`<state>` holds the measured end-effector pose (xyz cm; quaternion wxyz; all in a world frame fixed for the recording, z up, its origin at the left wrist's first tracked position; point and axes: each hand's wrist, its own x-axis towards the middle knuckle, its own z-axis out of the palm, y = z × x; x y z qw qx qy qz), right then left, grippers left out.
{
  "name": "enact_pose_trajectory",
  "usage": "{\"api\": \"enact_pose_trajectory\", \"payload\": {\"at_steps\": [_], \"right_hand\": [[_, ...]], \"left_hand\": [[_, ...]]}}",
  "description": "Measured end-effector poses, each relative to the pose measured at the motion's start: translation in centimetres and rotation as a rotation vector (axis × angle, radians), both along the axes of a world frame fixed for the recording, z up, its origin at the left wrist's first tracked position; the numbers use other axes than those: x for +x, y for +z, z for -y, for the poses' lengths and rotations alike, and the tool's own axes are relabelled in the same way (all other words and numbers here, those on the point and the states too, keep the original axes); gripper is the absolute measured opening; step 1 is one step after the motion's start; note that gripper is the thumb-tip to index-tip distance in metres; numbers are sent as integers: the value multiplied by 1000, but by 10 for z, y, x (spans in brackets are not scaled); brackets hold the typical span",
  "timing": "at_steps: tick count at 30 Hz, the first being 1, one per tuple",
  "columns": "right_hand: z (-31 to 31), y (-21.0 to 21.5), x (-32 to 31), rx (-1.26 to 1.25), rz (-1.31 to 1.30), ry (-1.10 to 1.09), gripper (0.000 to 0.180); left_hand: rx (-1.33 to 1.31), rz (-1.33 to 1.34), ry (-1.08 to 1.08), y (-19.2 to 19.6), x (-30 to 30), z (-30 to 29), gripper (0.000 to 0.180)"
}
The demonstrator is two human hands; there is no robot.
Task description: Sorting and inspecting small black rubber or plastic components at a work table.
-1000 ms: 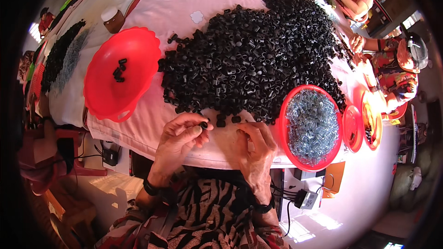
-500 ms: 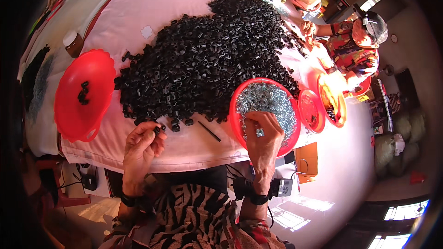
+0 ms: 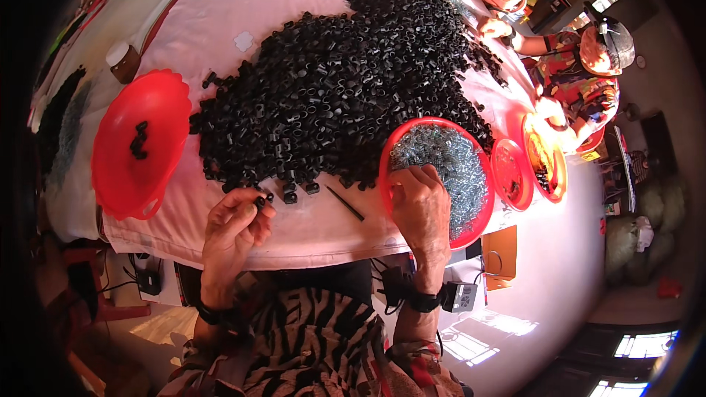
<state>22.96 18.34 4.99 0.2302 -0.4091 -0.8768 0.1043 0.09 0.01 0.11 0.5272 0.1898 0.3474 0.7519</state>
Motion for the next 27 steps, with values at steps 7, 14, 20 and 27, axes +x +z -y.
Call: {"api": "enact_pose_trajectory", "payload": {"at_steps": [7,14,20,27], "right_hand": [[9,-5,-3,-143,-490,-83,17],[51,-3,-34,-1152,-1239,54,13],[77,-15,-74,-1257,-1178,180,11],[94,-20,-86,-941,-1088,203,11]], "left_hand": [[-53,-55,-22,8,0,2,19],[-130,-268,-8,23,15,-6,17],[-140,-211,-12,12,12,-4,18],[-155,-190,-22,11,12,-2,18]]}}
